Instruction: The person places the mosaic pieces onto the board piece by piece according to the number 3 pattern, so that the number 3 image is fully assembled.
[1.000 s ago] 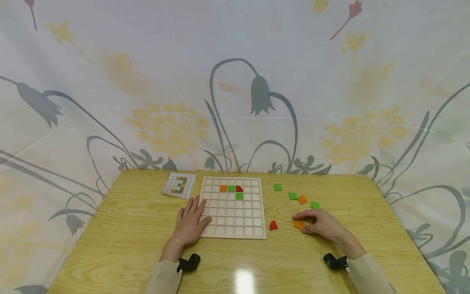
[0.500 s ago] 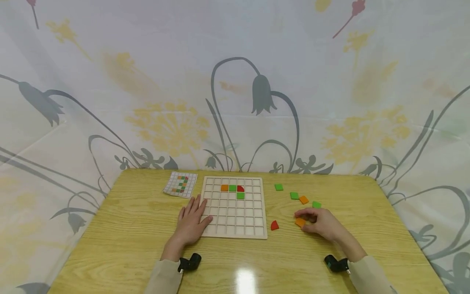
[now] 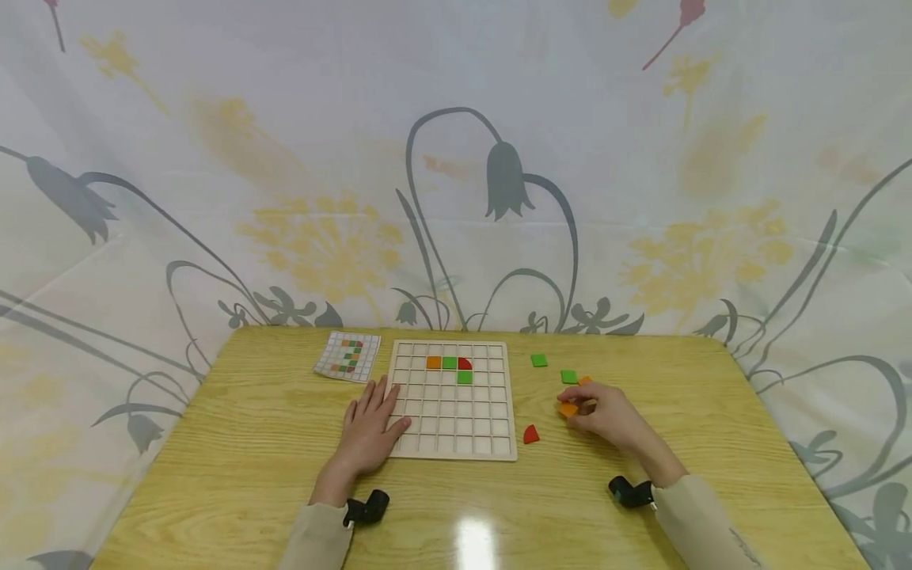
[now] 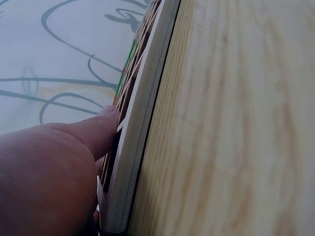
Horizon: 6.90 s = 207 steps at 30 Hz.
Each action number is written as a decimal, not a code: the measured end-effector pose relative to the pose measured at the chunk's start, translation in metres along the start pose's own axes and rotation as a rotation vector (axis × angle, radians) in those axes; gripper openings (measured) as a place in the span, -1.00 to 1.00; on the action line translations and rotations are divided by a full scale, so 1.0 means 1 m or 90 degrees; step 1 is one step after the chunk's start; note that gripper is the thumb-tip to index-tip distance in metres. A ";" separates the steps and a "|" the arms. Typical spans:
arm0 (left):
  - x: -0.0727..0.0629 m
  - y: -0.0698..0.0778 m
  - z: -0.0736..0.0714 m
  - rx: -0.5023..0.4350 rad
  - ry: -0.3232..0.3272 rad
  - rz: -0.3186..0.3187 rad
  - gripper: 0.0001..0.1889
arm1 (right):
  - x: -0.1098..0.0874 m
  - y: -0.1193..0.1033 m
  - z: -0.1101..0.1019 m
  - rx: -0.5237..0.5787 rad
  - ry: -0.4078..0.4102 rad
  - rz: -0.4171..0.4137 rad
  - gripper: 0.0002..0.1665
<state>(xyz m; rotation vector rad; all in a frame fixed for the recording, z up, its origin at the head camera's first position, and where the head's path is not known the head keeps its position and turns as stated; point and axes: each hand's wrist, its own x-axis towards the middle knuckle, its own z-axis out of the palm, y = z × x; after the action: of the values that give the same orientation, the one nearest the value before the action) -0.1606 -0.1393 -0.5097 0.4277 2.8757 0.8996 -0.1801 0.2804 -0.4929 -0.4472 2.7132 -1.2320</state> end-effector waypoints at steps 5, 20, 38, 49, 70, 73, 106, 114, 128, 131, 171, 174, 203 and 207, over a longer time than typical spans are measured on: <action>-0.001 0.000 0.000 -0.007 0.002 0.002 -0.33 | 0.010 -0.006 0.009 -0.009 0.025 -0.011 -0.68; -0.003 0.001 0.000 -0.016 0.003 0.001 -0.35 | 0.040 -0.022 0.036 -0.030 0.032 -0.072 -0.75; -0.001 0.000 0.002 -0.016 0.010 0.005 -0.34 | 0.070 -0.053 0.072 0.012 0.046 -0.069 -0.78; -0.001 -0.002 0.003 -0.024 0.035 0.029 -0.34 | 0.086 -0.074 0.100 0.027 0.085 -0.062 -0.84; -0.002 0.000 0.000 -0.026 0.010 0.010 -0.33 | 0.089 -0.076 0.121 0.071 0.072 -0.031 -0.87; -0.002 -0.001 0.000 -0.020 0.006 0.003 -0.33 | 0.089 -0.077 0.123 0.070 0.068 -0.041 -0.86; 0.001 -0.001 0.001 -0.015 0.001 -0.001 -0.32 | 0.084 -0.075 0.114 0.081 0.064 -0.034 -0.90; -0.001 0.002 -0.001 -0.021 0.009 0.003 -0.33 | 0.084 -0.073 0.114 0.077 0.059 -0.040 -0.89; 0.001 0.000 -0.001 -0.012 -0.003 -0.003 -0.32 | 0.082 -0.065 0.098 0.287 0.095 0.062 -0.81; 0.000 0.000 -0.001 -0.013 -0.004 -0.003 -0.33 | 0.079 -0.062 0.092 0.300 0.103 0.077 -0.78; 0.001 0.002 0.000 -0.012 0.004 -0.004 -0.34 | -0.022 0.049 -0.038 0.049 0.197 0.128 -0.51; 0.000 0.002 -0.001 -0.016 0.006 -0.006 -0.34 | -0.023 0.050 -0.038 0.055 0.190 0.132 -0.49; -0.005 -0.005 -0.001 -0.018 0.030 0.014 -0.34 | -0.019 0.045 -0.022 0.000 0.195 0.156 -0.57; -0.005 -0.005 -0.002 -0.012 0.014 -0.001 -0.33 | -0.020 0.044 -0.022 0.002 0.198 0.154 -0.58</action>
<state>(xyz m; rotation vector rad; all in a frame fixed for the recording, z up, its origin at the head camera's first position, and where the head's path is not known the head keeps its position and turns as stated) -0.1573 -0.1456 -0.5104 0.4159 2.8846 0.9375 -0.1759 0.3297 -0.5116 0.0841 2.9028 -1.3327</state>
